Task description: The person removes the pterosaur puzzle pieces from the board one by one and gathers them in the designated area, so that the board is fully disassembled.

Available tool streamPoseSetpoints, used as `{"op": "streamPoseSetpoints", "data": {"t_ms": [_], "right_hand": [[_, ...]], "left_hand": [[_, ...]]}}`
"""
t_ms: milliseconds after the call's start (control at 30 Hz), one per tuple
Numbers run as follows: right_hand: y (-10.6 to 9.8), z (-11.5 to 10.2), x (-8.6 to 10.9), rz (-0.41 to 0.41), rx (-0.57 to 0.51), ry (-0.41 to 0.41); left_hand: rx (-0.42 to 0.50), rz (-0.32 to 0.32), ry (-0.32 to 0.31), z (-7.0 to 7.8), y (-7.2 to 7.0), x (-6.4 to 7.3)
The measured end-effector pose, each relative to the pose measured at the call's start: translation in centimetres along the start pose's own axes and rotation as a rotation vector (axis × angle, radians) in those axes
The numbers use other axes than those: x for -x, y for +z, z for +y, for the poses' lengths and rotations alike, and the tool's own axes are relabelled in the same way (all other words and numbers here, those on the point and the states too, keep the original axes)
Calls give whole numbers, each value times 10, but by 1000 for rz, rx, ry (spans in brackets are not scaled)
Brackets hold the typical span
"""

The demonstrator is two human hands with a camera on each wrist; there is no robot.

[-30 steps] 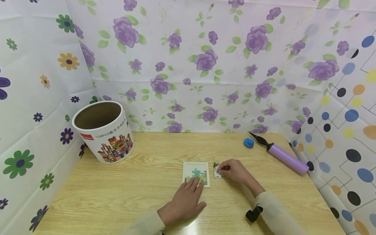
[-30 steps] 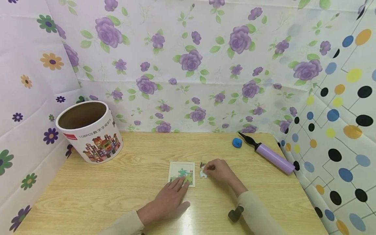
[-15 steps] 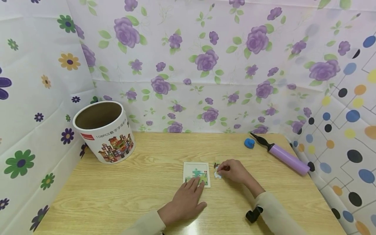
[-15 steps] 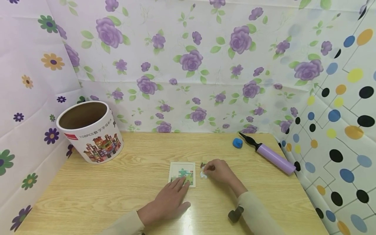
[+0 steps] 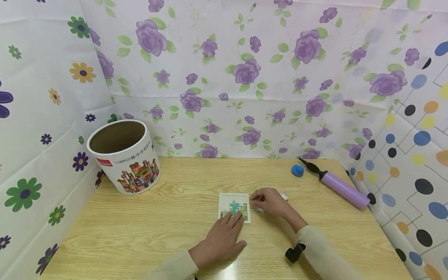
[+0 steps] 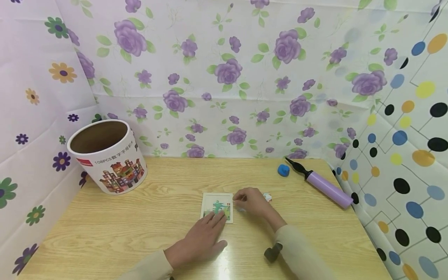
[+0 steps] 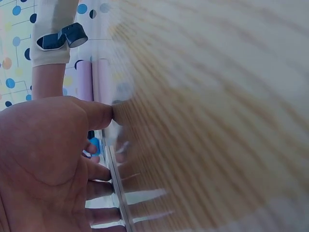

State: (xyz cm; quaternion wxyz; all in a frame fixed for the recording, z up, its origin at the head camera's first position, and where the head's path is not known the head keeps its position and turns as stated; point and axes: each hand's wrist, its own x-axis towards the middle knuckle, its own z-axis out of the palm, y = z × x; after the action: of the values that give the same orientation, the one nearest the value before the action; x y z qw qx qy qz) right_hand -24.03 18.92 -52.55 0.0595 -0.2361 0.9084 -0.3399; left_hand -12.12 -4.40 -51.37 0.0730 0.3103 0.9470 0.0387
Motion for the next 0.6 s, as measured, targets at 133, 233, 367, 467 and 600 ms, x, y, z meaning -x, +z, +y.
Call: {"op": "streamPoseSetpoints", "data": {"t_ms": [133,233,367,467,600], "right_hand": [[5,-4,-7,-17,-5,-19],[9,-8,-12,-28,-9,-28],[13,-15,-19,-42,-16,-32],[15,-19,-25,-49,-7,-37],[20,-23,-32,-61,8,-51]], "left_hand": [[16,0,0,0,0,0],[22,8,12,-2,0,0],[17,2,14,-2,-1,0],[7,-6,8,0,-4,1],[3,-6,5,-1,-3,1]]}}
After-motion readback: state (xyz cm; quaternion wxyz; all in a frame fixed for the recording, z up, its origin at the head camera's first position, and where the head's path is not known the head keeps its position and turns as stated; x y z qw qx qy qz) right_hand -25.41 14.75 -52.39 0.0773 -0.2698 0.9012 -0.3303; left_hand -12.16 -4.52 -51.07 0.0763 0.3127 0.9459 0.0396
